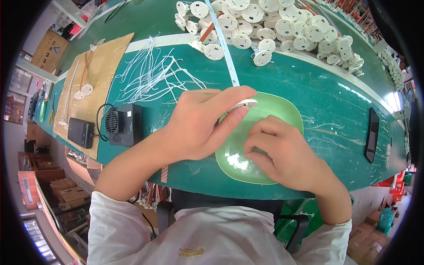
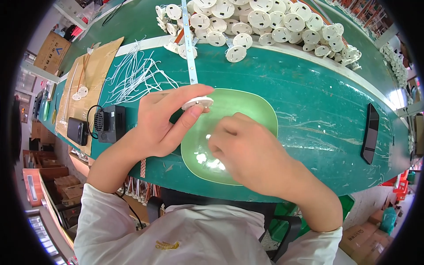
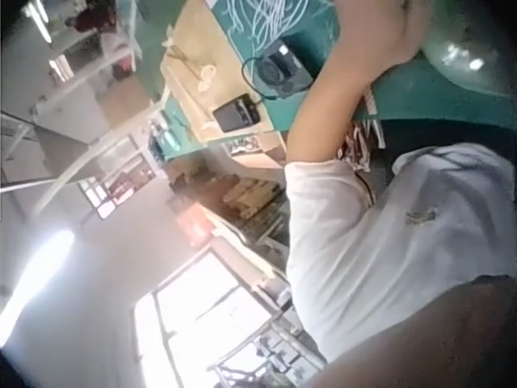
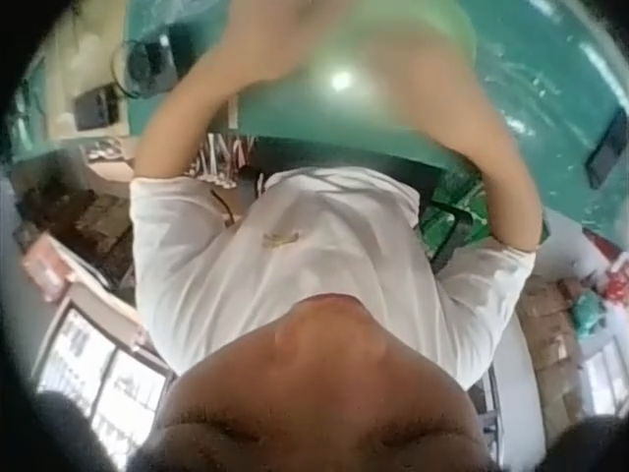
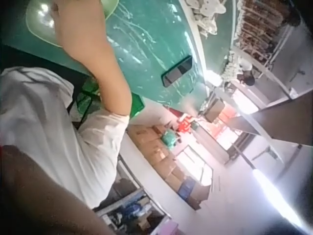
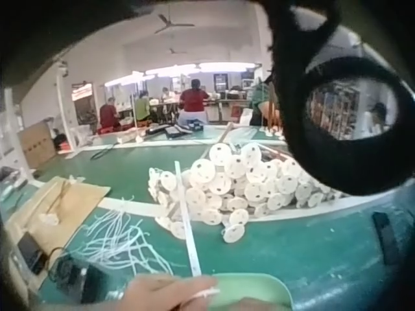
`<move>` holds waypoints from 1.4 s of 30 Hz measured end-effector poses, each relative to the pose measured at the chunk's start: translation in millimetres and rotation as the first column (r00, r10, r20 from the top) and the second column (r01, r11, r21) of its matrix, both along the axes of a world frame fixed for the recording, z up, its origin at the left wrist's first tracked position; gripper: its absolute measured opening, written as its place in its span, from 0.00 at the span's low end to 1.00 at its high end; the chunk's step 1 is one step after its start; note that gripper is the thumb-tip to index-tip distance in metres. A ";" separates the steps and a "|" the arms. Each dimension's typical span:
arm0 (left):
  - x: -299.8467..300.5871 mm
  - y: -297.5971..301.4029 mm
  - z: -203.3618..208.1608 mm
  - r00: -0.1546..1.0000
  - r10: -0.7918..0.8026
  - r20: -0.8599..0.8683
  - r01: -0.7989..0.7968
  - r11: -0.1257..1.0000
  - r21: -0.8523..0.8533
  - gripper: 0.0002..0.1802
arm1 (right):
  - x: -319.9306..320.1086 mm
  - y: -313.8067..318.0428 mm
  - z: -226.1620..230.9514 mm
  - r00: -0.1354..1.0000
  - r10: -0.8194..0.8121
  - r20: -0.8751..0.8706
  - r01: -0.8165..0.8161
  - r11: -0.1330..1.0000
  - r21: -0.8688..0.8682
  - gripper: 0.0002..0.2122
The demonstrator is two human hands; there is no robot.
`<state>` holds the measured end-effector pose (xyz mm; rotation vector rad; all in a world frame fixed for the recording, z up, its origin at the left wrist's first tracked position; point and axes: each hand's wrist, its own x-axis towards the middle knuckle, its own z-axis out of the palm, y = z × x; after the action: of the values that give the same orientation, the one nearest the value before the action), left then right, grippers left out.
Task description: Assembling LED strips onto circular plastic bases and testing functionality on a workbench.
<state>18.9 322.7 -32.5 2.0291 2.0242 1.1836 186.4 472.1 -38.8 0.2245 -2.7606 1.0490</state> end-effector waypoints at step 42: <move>10.5 -12.9 7.3 0.974 -0.200 0.110 0.187 0.975 0.117 0.27 | 7.9 1.8 14.2 0.860 -0.323 -0.396 0.255 0.943 -0.214 0.05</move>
<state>29.3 309.7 -25.2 2.0870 1.6989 1.3632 194.3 474.0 -24.6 0.0076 -2.2219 0.9876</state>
